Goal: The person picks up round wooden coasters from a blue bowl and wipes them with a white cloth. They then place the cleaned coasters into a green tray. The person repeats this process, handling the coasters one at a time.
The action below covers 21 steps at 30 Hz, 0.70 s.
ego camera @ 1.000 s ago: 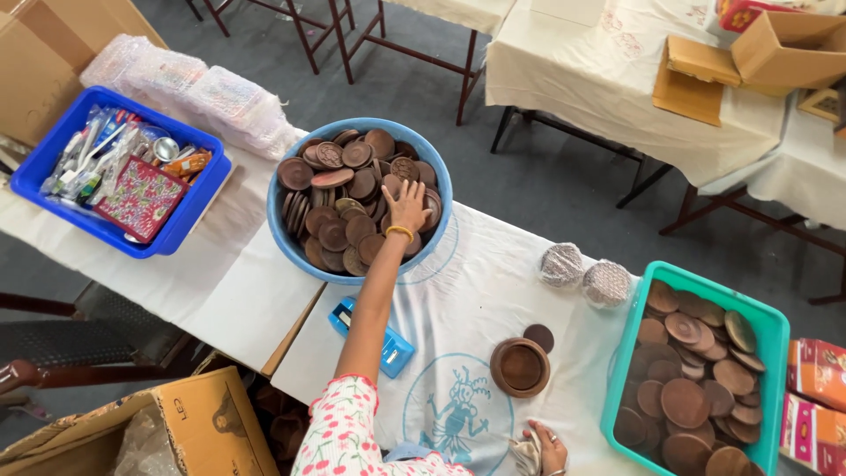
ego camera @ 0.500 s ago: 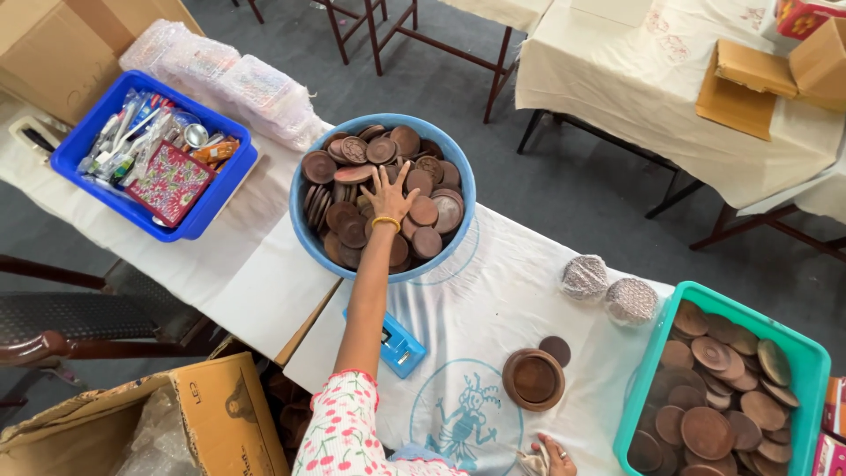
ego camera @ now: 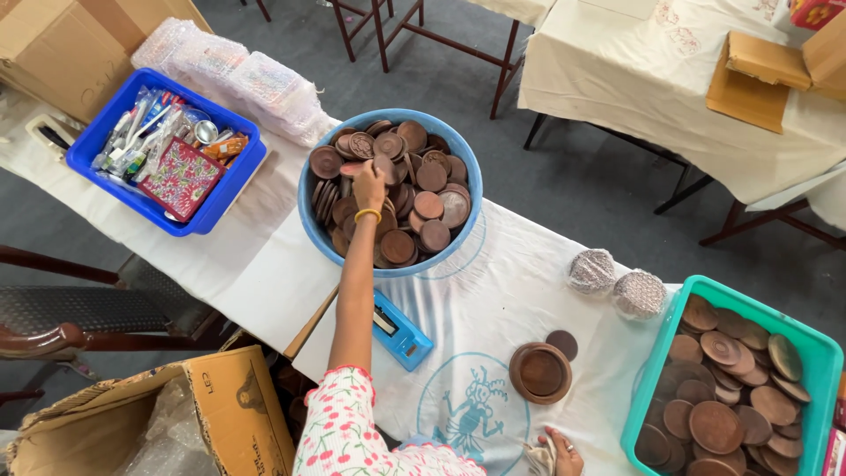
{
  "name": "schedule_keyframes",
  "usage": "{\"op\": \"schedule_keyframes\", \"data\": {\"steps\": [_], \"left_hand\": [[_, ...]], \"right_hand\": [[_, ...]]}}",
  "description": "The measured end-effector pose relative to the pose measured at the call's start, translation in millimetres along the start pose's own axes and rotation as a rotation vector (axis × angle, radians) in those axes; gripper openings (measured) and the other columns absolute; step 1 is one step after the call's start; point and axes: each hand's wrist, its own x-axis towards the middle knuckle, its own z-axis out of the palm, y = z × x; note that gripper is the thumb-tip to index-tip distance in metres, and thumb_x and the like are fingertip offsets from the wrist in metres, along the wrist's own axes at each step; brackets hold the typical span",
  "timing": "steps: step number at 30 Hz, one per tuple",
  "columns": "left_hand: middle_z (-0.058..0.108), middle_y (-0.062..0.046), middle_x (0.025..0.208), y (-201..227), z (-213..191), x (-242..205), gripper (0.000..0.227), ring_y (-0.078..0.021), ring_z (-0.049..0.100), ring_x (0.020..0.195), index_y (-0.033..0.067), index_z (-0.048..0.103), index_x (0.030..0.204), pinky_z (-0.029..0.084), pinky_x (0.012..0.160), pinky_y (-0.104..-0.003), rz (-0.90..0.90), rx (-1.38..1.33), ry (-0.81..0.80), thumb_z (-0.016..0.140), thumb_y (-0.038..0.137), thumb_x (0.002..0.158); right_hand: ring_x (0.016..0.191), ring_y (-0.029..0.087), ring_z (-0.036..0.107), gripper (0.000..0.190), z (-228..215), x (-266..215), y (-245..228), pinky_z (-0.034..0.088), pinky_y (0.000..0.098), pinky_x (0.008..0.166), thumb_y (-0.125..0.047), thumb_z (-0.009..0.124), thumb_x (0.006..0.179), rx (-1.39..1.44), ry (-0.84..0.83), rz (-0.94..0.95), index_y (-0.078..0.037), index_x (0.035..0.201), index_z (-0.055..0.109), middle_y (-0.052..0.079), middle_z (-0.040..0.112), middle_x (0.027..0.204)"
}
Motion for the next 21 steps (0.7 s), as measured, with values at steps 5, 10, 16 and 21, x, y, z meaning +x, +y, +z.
{"op": "schedule_keyframes", "data": {"steps": [5,10,16,21], "left_hand": [[0.078,-0.019,0.101,-41.6,6.7,-5.9,0.032,-0.0294,0.074,0.095,0.0007,0.074,0.115,0.057,0.087,-0.04,-0.072,-0.479,0.13,0.073,0.02,0.089],[0.078,-0.015,0.107,-45.4,-12.7,-30.7,0.037,-0.0201,0.074,0.097,-0.0016,0.071,0.118,0.057,0.088,-0.034,-0.113,-0.765,0.147,0.075,0.022,0.09],[0.074,-0.014,0.115,55.8,-114.2,-147.5,0.023,-0.0221,0.073,0.097,0.004,0.068,0.122,0.057,0.083,-0.034,0.33,-0.618,0.149,0.065,0.014,0.101],[0.069,-0.017,0.132,71.6,-108.6,-224.5,0.051,-0.0273,0.076,0.099,0.0073,0.056,0.145,0.064,0.076,-0.036,1.084,-0.206,-0.019,0.07,0.005,0.096]], "right_hand": [[0.07,0.027,0.07,0.039,-12.2,17.3,1.2,0.057,0.0386,0.065,-0.029,0.071,0.097,-0.096,-0.02,0.016,0.008,0.11,0.076,0.023,0.075,0.086],[0.091,0.03,0.059,0.045,27.9,-36.3,-58.9,0.046,0.0364,0.084,-0.042,0.068,0.098,-0.93,0.044,-0.091,0.002,0.106,0.075,0.02,0.068,0.098],[0.108,0.031,0.071,0.049,147.6,-97.1,-144.2,0.054,0.0402,0.096,-0.048,0.071,0.089,-0.936,-0.002,-0.821,-0.008,0.118,0.075,0.014,0.077,0.115],[0.11,0.025,0.07,0.067,280.3,-139.6,-218.7,0.056,0.0391,0.091,-0.056,0.038,0.102,-0.077,-0.631,-0.257,-0.007,0.146,0.049,0.014,0.068,0.133]]}}
